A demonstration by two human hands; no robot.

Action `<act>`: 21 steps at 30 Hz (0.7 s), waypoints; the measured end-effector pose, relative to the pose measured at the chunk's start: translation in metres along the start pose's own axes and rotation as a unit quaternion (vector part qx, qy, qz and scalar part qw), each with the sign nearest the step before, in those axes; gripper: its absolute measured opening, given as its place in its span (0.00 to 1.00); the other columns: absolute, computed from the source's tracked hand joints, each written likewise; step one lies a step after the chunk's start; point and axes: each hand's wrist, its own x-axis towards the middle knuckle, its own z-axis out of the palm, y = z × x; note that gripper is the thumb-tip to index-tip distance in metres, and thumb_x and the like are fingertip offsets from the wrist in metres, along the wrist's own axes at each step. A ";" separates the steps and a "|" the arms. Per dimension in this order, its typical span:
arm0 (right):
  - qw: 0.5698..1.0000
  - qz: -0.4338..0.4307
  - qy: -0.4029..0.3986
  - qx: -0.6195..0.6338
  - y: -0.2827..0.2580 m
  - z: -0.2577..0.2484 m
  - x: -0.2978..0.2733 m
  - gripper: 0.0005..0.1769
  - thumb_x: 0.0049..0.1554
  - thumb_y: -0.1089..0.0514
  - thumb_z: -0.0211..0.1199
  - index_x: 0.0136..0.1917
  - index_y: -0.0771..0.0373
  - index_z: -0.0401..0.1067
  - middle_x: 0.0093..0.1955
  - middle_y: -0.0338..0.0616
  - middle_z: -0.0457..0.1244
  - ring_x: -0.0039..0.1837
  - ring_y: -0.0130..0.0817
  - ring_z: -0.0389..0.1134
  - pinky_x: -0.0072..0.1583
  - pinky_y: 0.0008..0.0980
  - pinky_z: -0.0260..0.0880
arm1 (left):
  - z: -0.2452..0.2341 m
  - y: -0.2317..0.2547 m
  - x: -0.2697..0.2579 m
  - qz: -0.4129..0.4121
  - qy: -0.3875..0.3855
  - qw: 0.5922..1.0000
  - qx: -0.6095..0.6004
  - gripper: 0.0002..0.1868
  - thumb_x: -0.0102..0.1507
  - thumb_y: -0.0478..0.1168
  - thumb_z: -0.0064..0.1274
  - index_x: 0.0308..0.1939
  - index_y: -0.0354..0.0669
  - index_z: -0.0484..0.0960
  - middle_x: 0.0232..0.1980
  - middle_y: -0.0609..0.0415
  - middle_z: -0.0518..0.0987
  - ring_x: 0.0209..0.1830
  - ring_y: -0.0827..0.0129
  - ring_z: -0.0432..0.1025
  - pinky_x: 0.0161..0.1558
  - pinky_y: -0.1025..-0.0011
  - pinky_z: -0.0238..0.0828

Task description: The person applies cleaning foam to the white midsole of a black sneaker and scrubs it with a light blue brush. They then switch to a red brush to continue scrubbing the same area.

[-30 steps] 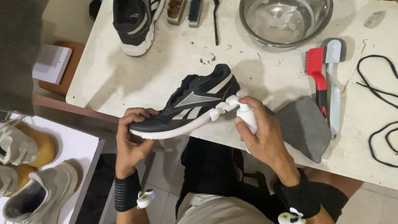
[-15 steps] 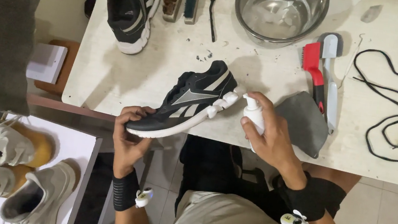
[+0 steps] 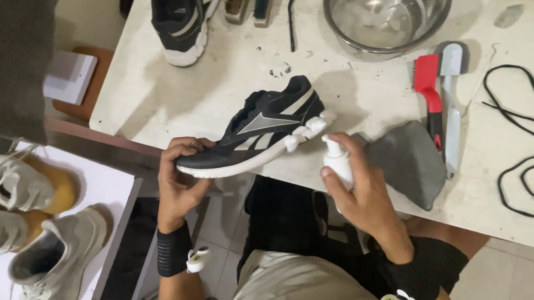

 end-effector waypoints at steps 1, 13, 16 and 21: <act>1.000 -0.003 -0.005 0.005 -0.003 0.006 0.001 0.30 0.58 0.59 0.62 0.73 0.61 0.63 0.28 0.50 0.69 0.33 0.44 0.74 0.39 0.40 0.72 | -0.001 0.001 0.000 0.000 0.004 1.000 0.007 0.25 0.54 0.21 0.62 0.48 0.38 0.66 0.46 0.41 0.68 0.53 0.40 0.73 0.57 0.41 0.70; 0.989 0.142 0.033 0.028 -0.003 -0.024 0.023 0.27 0.61 0.59 0.56 0.74 0.55 0.60 0.24 0.50 0.66 0.28 0.44 0.71 0.35 0.39 0.70 | -0.005 -0.003 -0.001 -0.002 -0.004 1.000 -0.013 0.23 0.54 0.20 0.61 0.46 0.38 0.68 0.45 0.42 0.69 0.55 0.41 0.74 0.57 0.43 0.70; 0.988 0.149 0.022 0.017 0.003 -0.020 0.023 0.27 0.60 0.59 0.57 0.73 0.53 0.62 0.24 0.50 0.66 0.28 0.43 0.71 0.34 0.39 0.71 | -0.006 -0.006 -0.003 0.001 -0.008 1.000 -0.002 0.23 0.54 0.20 0.61 0.45 0.38 0.67 0.45 0.41 0.70 0.55 0.38 0.74 0.58 0.43 0.70; 0.989 0.142 -0.011 0.038 0.008 -0.009 0.030 0.26 0.59 0.60 0.58 0.71 0.52 0.64 0.21 0.49 0.64 0.26 0.43 0.70 0.33 0.38 0.70 | -0.005 -0.004 -0.003 -0.008 -0.005 1.000 -0.003 0.23 0.53 0.19 0.60 0.45 0.38 0.67 0.46 0.41 0.69 0.55 0.38 0.74 0.58 0.45 0.70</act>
